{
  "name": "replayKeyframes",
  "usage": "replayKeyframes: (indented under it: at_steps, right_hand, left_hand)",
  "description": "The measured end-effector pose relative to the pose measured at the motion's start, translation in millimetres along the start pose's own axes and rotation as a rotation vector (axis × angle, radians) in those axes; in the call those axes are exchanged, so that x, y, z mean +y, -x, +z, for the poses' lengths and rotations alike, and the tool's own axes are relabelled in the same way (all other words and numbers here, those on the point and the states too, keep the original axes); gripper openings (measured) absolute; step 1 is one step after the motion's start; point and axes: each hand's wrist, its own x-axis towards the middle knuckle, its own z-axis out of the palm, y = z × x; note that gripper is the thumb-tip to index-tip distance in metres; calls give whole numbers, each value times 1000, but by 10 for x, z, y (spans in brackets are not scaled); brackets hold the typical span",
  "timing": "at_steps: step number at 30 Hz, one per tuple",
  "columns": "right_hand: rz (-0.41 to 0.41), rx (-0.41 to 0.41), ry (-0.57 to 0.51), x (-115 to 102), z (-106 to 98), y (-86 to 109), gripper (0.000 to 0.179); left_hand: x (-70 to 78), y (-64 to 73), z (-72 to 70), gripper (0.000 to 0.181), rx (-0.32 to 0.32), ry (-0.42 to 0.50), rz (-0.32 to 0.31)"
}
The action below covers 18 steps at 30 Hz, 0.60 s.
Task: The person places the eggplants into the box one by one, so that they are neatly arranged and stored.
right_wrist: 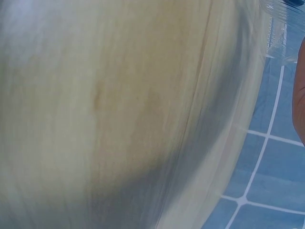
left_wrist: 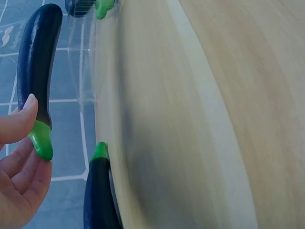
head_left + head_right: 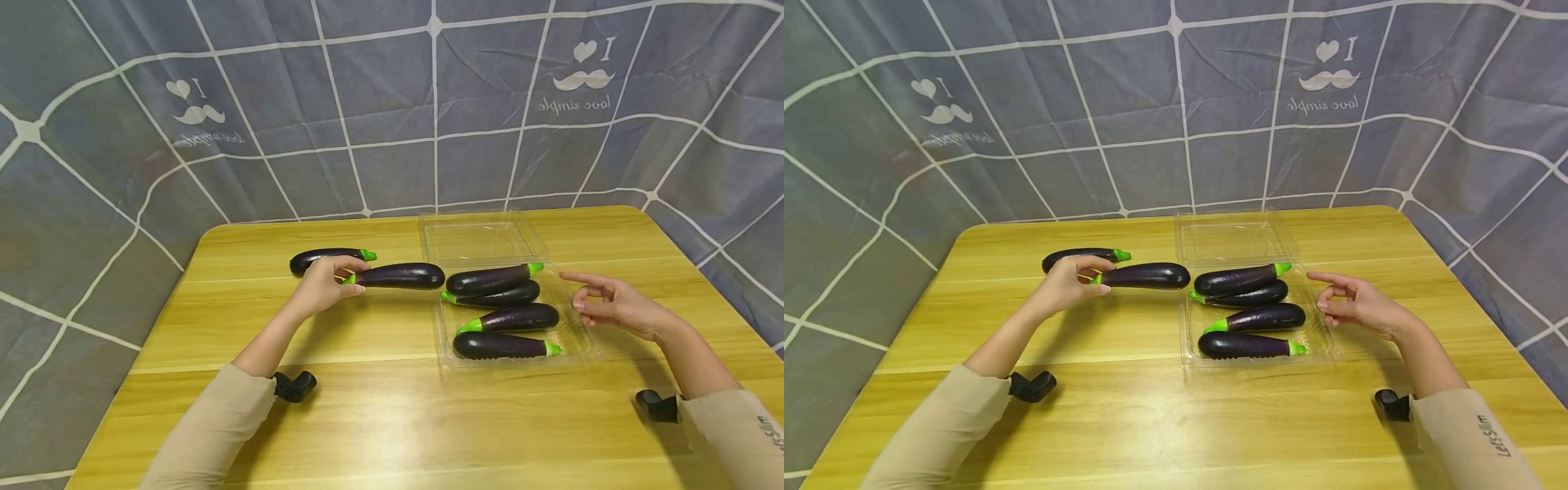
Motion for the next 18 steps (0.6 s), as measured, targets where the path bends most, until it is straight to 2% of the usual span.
replayKeyframes:
  at_steps: [12, 18]
  right_hand:
    - [8, 4, 17, 4, -7, -2, 53]
    - [2, -1, 18, -5, 0, -6, 54]
  left_hand:
    - [196, -67, 103, 34, -41, 73, -4]
    - [269, -95, 188, 33, -80, 92, 15]
